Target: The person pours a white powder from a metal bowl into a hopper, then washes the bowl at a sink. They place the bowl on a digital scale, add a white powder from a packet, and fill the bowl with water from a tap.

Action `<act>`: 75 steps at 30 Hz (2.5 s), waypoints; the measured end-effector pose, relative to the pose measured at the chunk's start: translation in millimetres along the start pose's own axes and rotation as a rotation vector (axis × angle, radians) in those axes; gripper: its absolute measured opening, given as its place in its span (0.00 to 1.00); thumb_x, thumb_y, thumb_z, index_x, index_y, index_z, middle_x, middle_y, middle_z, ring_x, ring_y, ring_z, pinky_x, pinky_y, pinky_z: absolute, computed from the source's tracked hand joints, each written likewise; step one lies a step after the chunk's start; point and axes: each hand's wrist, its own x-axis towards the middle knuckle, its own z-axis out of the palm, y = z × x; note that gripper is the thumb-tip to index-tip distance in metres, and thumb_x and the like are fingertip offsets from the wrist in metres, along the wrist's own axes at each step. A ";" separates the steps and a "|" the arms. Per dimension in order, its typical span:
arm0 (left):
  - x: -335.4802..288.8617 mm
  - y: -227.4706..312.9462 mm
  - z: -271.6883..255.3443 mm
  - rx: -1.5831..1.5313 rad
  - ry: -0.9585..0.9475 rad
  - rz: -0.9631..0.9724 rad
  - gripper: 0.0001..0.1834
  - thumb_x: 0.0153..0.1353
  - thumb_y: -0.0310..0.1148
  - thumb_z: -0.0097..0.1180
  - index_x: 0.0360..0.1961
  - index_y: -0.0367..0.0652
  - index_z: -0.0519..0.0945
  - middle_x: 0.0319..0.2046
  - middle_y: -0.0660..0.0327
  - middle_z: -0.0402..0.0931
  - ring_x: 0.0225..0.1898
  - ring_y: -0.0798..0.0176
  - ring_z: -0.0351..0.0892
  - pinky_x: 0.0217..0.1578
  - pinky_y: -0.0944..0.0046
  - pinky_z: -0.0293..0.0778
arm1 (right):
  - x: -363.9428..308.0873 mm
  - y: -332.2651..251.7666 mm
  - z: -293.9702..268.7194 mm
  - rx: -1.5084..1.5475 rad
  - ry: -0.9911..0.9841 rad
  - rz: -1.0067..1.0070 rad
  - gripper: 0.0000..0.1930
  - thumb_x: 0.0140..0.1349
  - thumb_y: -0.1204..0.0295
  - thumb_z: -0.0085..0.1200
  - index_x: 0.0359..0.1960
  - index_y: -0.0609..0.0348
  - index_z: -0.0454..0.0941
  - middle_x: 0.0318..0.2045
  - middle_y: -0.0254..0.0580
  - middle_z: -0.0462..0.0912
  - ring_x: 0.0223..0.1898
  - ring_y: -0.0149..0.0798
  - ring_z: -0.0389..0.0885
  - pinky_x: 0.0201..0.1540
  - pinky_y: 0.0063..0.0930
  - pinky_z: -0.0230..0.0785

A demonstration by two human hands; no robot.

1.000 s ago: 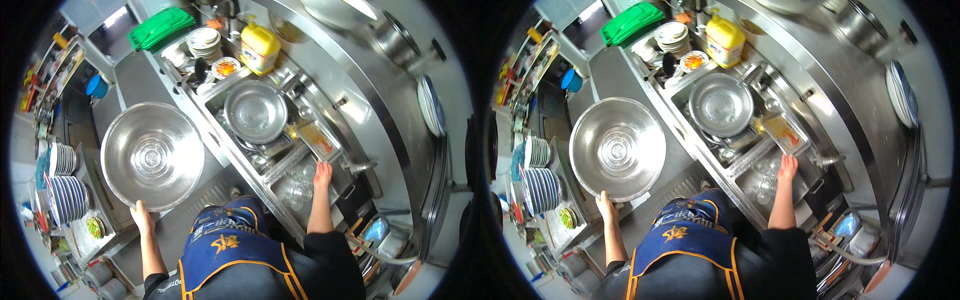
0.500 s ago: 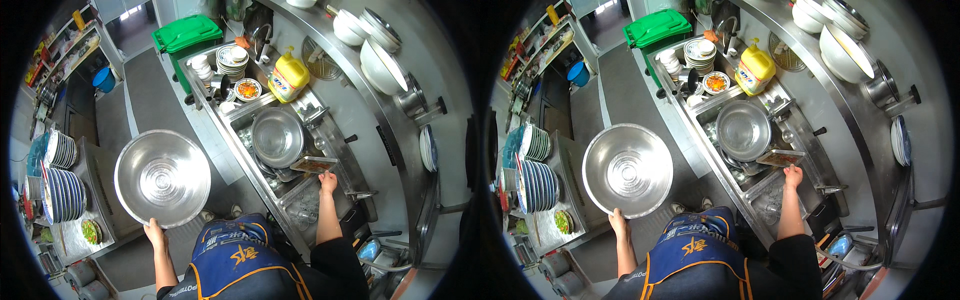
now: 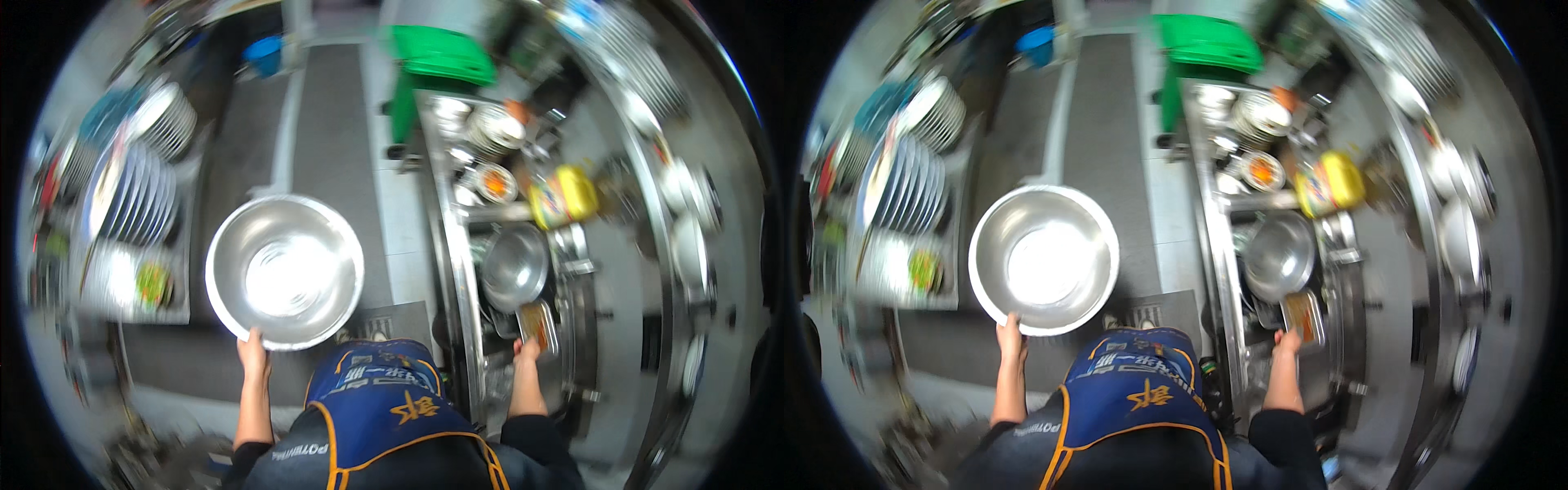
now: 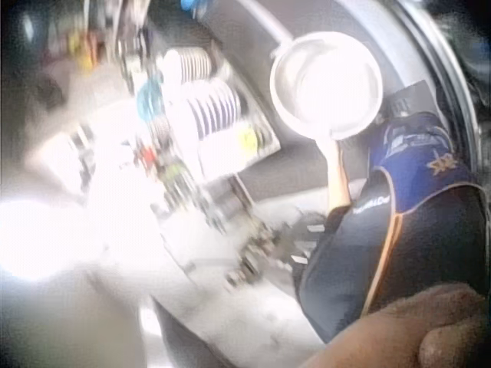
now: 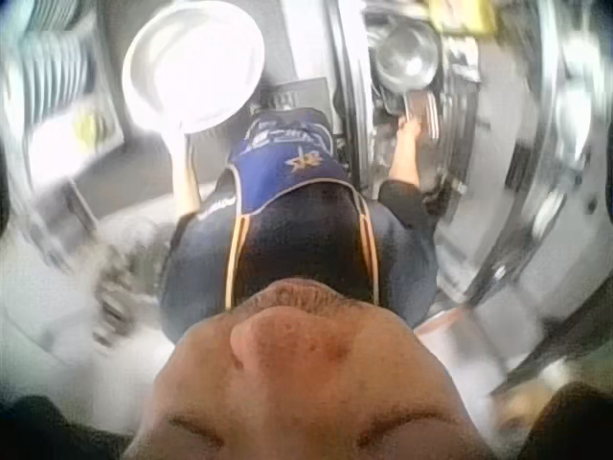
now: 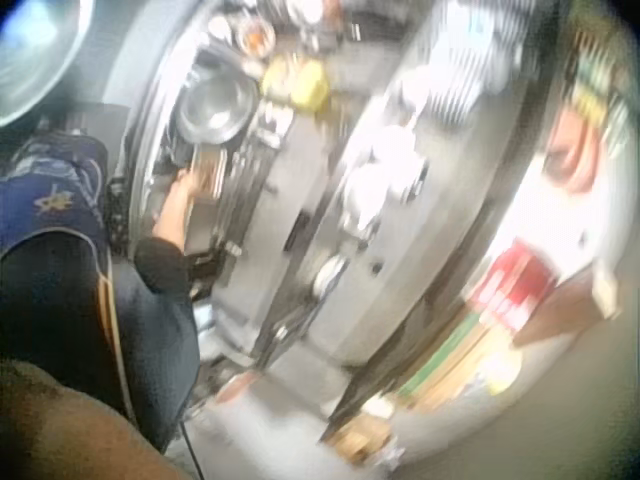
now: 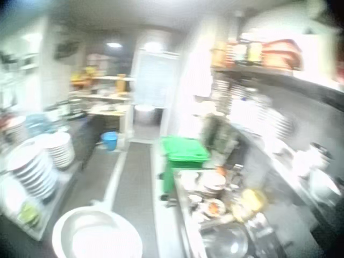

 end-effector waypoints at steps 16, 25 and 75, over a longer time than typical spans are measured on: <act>-32.8 66.4 73.7 0.317 -0.159 0.650 0.14 0.56 0.26 0.47 0.41 0.28 0.73 0.34 0.56 0.77 0.35 0.66 0.74 0.40 0.67 0.70 | -226.0 3.1 158.1 -1.111 -1.432 -0.703 0.14 0.61 0.61 0.53 0.40 0.59 0.77 0.32 0.43 0.82 0.32 0.36 0.80 0.37 0.30 0.72; -142.5 84.9 276.5 0.625 -0.849 1.348 0.39 0.45 0.16 0.50 0.64 0.38 0.60 0.61 0.46 0.63 0.63 0.48 0.62 0.63 0.59 0.60 | -238.9 37.9 84.8 -1.003 -1.289 -0.719 0.14 0.61 0.61 0.52 0.40 0.59 0.78 0.37 0.46 0.82 0.41 0.43 0.80 0.45 0.32 0.70; 274.3 144.1 369.9 0.264 -0.199 -0.106 0.09 0.51 0.28 0.49 0.32 0.34 0.74 0.33 0.59 0.72 0.36 0.60 0.74 0.36 0.57 0.73 | -1.3 -115.2 553.6 0.038 -0.838 0.200 0.11 0.62 0.71 0.50 0.36 0.68 0.67 0.23 0.42 0.73 0.18 0.34 0.72 0.18 0.29 0.65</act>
